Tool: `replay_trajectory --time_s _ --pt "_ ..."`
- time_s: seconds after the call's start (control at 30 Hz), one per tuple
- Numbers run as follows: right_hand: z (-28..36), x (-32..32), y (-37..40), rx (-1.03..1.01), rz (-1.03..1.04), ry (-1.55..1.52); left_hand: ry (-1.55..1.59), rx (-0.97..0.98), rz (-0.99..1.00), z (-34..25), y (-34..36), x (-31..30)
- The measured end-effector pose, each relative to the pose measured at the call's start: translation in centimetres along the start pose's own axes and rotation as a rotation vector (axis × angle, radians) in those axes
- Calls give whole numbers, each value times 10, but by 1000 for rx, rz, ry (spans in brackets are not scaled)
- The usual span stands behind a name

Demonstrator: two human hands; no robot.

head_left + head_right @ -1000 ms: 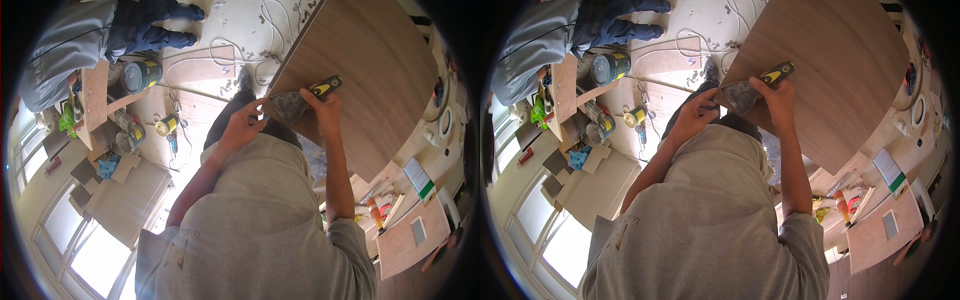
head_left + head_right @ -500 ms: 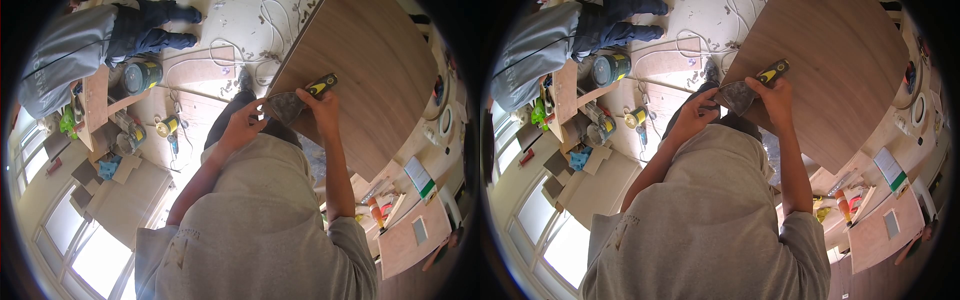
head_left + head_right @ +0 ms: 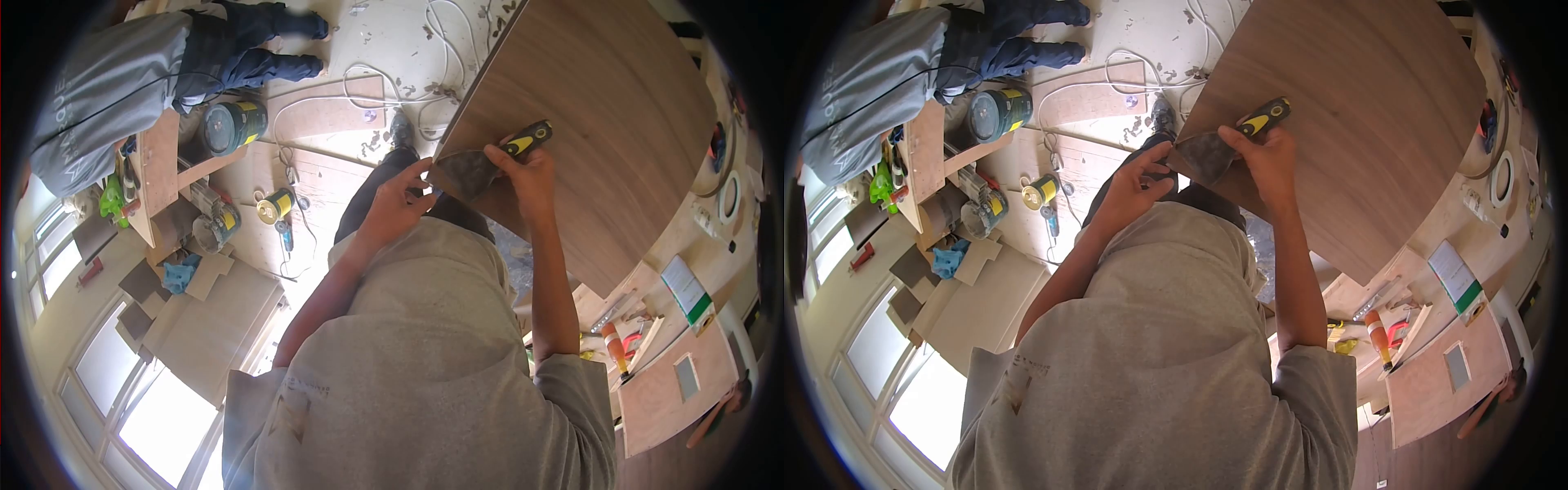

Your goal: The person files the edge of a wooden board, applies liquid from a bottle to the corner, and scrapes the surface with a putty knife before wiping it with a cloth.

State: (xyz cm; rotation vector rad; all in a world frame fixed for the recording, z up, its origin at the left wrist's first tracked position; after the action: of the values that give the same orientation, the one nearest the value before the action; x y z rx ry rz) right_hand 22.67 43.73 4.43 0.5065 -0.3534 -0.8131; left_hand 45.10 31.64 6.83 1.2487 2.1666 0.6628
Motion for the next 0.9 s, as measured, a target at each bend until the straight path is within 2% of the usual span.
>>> replay_trajectory --time_s 0.6,0.83,0.9 --pt "-2 0 1 5 -30 50 -31 -14 2 -5 4 -1" --pt "-2 -3 2 -6 -95 -30 -18 -64 17 -5 5 -1" --pt "1 -6 3 -46 -143 -100 -13 -3 13 1 1 0"
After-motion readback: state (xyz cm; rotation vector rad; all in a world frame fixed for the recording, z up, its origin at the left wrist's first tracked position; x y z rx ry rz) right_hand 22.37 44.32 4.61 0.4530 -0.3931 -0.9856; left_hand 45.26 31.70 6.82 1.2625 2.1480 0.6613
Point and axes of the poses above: each hand's wrist, its own y-axis away from the middle knuckle, its own x-axis out of the palm, z = x × y, the point moved 4 cm from there along -y, towards the middle knuckle, and after that the axes turned 2 degrees about -y, right-handed, at the moved point
